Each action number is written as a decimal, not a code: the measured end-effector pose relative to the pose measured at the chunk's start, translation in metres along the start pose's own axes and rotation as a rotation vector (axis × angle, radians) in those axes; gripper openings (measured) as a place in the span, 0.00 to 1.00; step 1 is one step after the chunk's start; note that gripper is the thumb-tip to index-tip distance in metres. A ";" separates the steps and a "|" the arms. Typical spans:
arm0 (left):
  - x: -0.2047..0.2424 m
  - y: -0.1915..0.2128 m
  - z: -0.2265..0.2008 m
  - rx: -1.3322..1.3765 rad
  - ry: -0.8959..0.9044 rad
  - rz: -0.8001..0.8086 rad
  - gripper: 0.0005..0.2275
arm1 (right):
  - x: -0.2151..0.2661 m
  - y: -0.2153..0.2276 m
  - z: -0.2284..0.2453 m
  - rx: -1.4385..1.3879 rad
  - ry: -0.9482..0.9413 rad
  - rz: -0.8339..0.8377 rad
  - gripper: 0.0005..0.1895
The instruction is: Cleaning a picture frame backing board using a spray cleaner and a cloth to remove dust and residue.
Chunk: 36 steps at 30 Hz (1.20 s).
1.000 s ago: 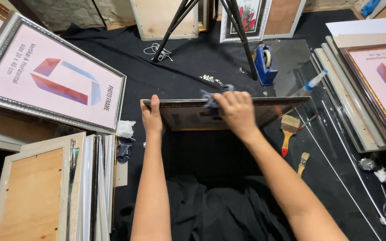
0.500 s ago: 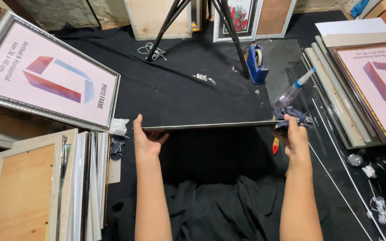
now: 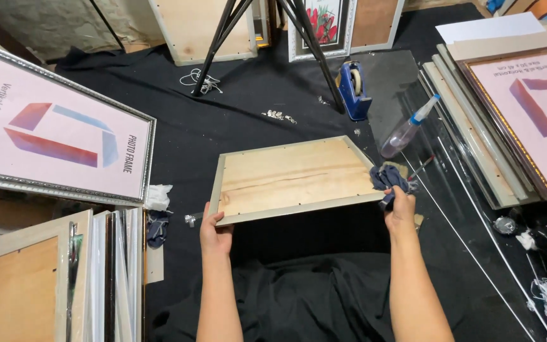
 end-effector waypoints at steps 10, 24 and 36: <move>-0.089 0.109 0.032 -1.046 -0.022 -0.275 0.15 | -0.022 0.032 -0.037 0.877 -0.112 0.132 0.35; -0.087 0.112 0.067 -1.154 0.049 -0.385 0.11 | 0.067 -0.065 -0.165 1.514 0.635 0.316 0.41; -0.094 0.104 0.070 -1.583 0.105 -0.415 0.15 | 0.180 -0.114 -0.191 1.528 1.226 1.279 0.33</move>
Point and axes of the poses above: each hand's wrist, its own x-axis away from the middle knuckle, its own y-axis out of the back of the hand, z = x × y, the point moved 1 cm from there along -x, towards the middle knuckle, and after that the axes turned 2 degrees about z, right-handed, at the moved point
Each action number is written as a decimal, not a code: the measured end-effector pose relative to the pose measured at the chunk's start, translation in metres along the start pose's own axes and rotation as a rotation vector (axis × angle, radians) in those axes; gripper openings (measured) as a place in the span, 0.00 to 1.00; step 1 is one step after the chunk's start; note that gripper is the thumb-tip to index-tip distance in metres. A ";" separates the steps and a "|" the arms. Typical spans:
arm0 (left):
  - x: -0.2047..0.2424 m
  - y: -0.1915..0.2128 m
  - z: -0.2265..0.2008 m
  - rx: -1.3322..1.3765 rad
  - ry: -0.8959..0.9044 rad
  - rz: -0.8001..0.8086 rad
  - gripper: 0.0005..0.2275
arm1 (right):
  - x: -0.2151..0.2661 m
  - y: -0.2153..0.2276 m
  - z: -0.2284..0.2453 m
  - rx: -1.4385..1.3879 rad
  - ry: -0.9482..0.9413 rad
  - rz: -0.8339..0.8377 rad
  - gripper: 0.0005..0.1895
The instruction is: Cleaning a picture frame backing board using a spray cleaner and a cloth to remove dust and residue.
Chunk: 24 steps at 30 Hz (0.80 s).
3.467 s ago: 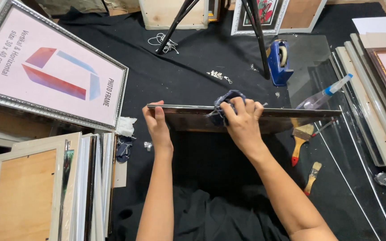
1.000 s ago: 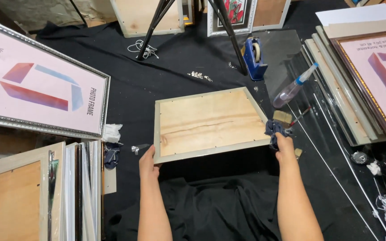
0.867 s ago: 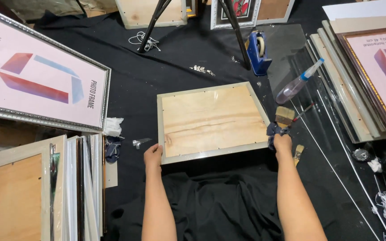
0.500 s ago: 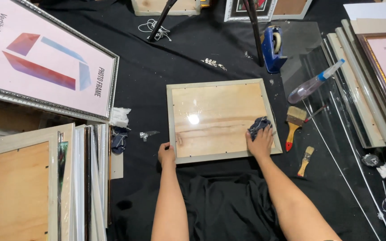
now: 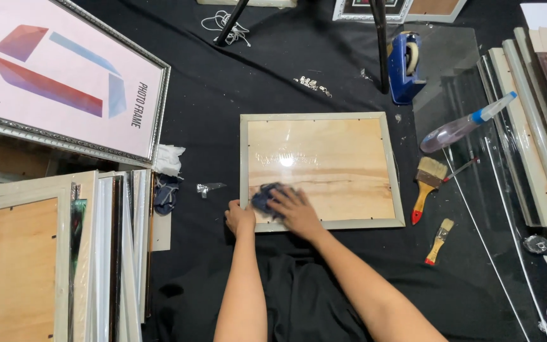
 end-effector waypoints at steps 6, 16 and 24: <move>0.058 0.038 -0.036 0.016 -0.123 -0.048 0.27 | 0.066 0.011 -0.143 0.035 -0.849 -0.293 0.28; 0.086 0.030 -0.055 -0.276 -0.393 0.285 0.56 | -0.063 -0.018 0.011 -0.042 -0.235 -0.314 0.30; 0.059 0.033 -0.041 -0.332 -0.330 0.311 0.62 | -0.063 0.003 -0.092 0.091 -0.324 -0.235 0.30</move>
Point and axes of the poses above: each hand's wrist, its own x-axis away from the middle knuckle, its own y-axis out of the back of the hand, z = x × y, the point moved 1 cm from there along -x, towards the middle knuckle, and after that the axes turned 2 degrees about z, right-handed, at the moved point
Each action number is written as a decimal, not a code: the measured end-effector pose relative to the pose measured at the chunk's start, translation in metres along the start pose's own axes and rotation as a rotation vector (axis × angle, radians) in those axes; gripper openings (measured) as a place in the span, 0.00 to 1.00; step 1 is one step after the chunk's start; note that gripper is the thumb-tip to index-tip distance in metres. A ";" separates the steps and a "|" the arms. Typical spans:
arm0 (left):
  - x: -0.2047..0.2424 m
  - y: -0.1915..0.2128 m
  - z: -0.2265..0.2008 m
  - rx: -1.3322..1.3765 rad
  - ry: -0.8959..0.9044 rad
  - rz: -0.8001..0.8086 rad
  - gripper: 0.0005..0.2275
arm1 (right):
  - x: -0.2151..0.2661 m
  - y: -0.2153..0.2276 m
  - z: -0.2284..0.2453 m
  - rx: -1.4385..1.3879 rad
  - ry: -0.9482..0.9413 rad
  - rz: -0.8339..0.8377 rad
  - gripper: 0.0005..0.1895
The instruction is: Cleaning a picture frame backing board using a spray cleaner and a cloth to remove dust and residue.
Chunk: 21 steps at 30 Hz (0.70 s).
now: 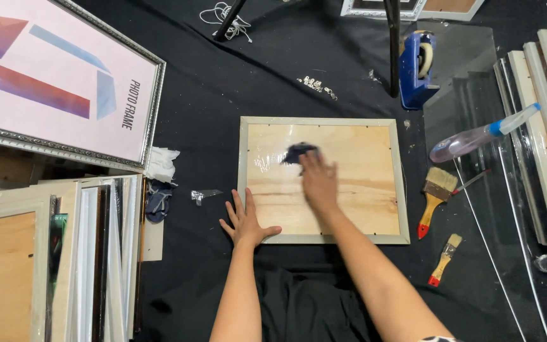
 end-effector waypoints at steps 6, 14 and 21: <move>-0.013 -0.009 -0.001 0.020 0.035 0.037 0.64 | 0.022 -0.004 -0.161 0.137 -0.488 -0.222 0.28; -0.017 -0.012 -0.006 0.000 0.056 0.077 0.63 | -0.045 -0.027 0.095 -0.234 -0.091 -0.105 0.30; -0.015 -0.008 -0.003 0.004 0.066 0.080 0.63 | -0.100 -0.025 0.015 -0.081 0.081 -0.014 0.28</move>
Point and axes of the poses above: each hand's wrist, its own x-axis away from the middle knuckle, its own y-axis out of the back of the hand, z = x × y, the point moved 1 cm from there along -x, towards the middle knuckle, and after that the axes turned 2 degrees about z, right-handed, at the moved point
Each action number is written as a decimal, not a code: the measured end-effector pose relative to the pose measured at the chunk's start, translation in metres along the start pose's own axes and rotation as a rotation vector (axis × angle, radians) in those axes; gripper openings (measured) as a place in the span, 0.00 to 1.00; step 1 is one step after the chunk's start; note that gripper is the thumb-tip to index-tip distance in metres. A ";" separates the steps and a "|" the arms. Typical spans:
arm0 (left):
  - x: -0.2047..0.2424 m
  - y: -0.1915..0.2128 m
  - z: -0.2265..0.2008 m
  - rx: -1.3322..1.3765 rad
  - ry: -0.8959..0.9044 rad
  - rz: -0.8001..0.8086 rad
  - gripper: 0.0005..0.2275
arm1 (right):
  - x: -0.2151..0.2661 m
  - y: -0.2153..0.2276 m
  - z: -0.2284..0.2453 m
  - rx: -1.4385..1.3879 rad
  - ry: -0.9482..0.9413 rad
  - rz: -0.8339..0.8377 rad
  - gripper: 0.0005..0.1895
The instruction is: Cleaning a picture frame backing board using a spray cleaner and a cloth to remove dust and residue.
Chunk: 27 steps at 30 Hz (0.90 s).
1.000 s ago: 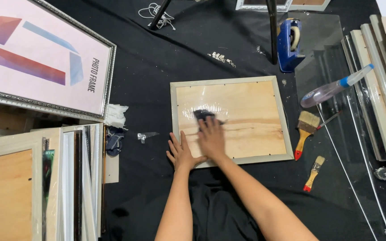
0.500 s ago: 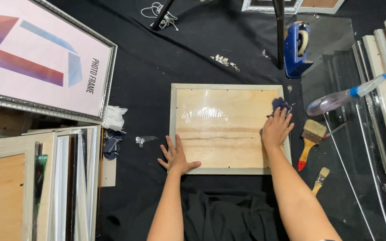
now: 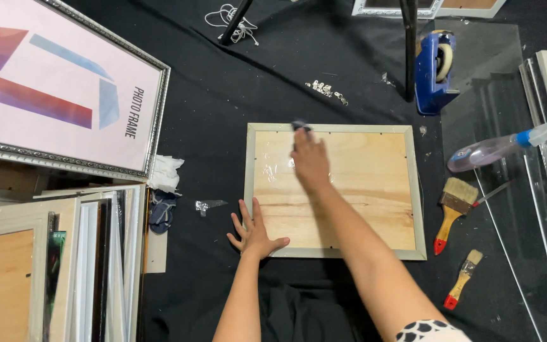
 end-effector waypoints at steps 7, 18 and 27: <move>0.001 0.001 -0.002 0.026 -0.007 -0.010 0.64 | 0.073 0.033 -0.214 0.231 -0.489 -0.216 0.28; 0.005 0.005 -0.008 0.024 0.020 0.014 0.63 | -0.013 -0.010 0.047 -0.334 -0.260 -0.296 0.23; 0.005 0.003 -0.004 0.019 0.011 0.020 0.63 | 0.008 -0.030 0.020 -0.089 0.073 0.023 0.30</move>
Point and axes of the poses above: each hand's wrist, its own x-axis away from the middle knuckle, its own y-axis out of the back of the hand, z = x × y, the point moved 1 cm from there along -x, towards the middle knuckle, and after that the axes turned 2 degrees about z, right-handed, at the moved point
